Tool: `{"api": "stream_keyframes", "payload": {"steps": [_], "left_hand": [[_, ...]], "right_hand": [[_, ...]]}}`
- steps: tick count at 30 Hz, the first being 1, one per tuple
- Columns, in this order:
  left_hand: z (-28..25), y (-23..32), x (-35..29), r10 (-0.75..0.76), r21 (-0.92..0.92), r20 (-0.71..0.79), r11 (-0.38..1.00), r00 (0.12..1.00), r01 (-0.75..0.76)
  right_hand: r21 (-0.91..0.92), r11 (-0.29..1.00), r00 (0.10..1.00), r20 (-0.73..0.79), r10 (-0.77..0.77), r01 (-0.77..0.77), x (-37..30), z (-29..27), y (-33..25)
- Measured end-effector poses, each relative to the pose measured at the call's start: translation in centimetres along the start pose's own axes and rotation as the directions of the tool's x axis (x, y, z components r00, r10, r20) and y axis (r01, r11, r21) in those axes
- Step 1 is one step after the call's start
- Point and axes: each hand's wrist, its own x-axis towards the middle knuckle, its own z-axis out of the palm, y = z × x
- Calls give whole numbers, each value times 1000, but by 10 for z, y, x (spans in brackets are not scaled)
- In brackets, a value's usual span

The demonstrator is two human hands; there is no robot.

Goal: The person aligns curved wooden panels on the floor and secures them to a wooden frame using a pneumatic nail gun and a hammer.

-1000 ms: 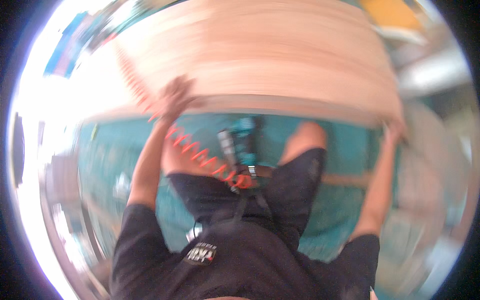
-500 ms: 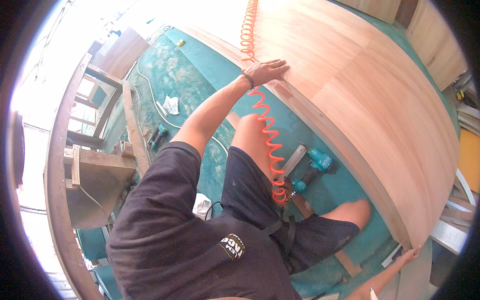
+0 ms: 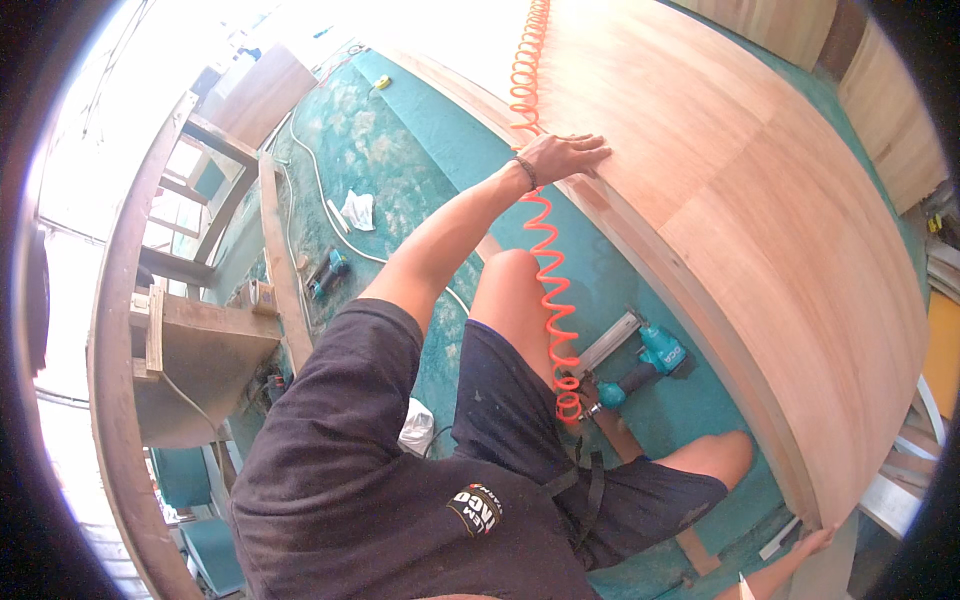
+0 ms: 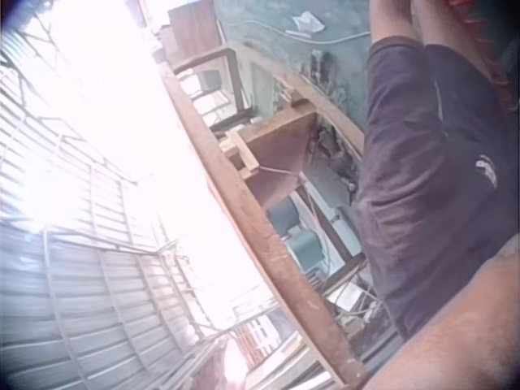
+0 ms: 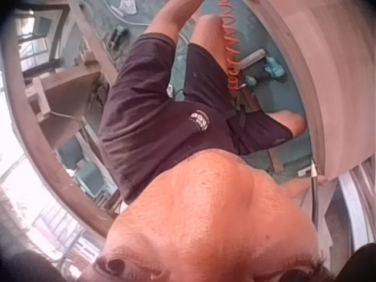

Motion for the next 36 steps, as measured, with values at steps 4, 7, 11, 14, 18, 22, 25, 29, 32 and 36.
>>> {"api": "stream_keyframes", "payload": {"steps": [4, 7, 11, 14, 18, 22, 25, 29, 32, 36], "left_hand": [[18, -7, 17, 55, 47, -105, 998, 993, -50], [19, -3, 20, 63, 49, -111, 997, 992, -58], [18, -5, 12, 22, 29, -3, 999, 1000, -22], [23, -4, 15, 24, 34, -39, 999, 999, -23], [21, -2, 32, 60, 94, -14, 994, 998, -58], [29, -18, -2, 27, 162, 29, 986, 999, -32], [9, 5, 30, 56, 77, 39, 995, 998, -59], [1, 4, 13, -2, 60, 40, 998, 999, 0], [33, -11, 26, 119, 206, -51, 973, 992, -107], [25, -7, 18, 72, 169, 31, 983, 997, -76]], "right_hand": [[47, 998, 996, 79, -47, 44, 18, -29, 10], [75, 993, 992, 81, -100, 94, 23, -33, 16], [90, 994, 997, 45, -60, 55, 21, -15, 18], [74, 993, 993, 68, -93, 88, 28, -25, 21], [99, 991, 991, 87, -103, 94, 40, -45, 27], [-4, 999, 999, 11, -41, 41, 31, -10, 19], [-90, 992, 993, -82, -90, 83, 41, -43, 22], [-68, 992, 994, -14, -106, 105, 44, -28, 32], [-35, 992, 992, 25, -120, 121, 80, -42, 38], [-44, 998, 999, -20, -46, 45, 52, -32, 38]]}}
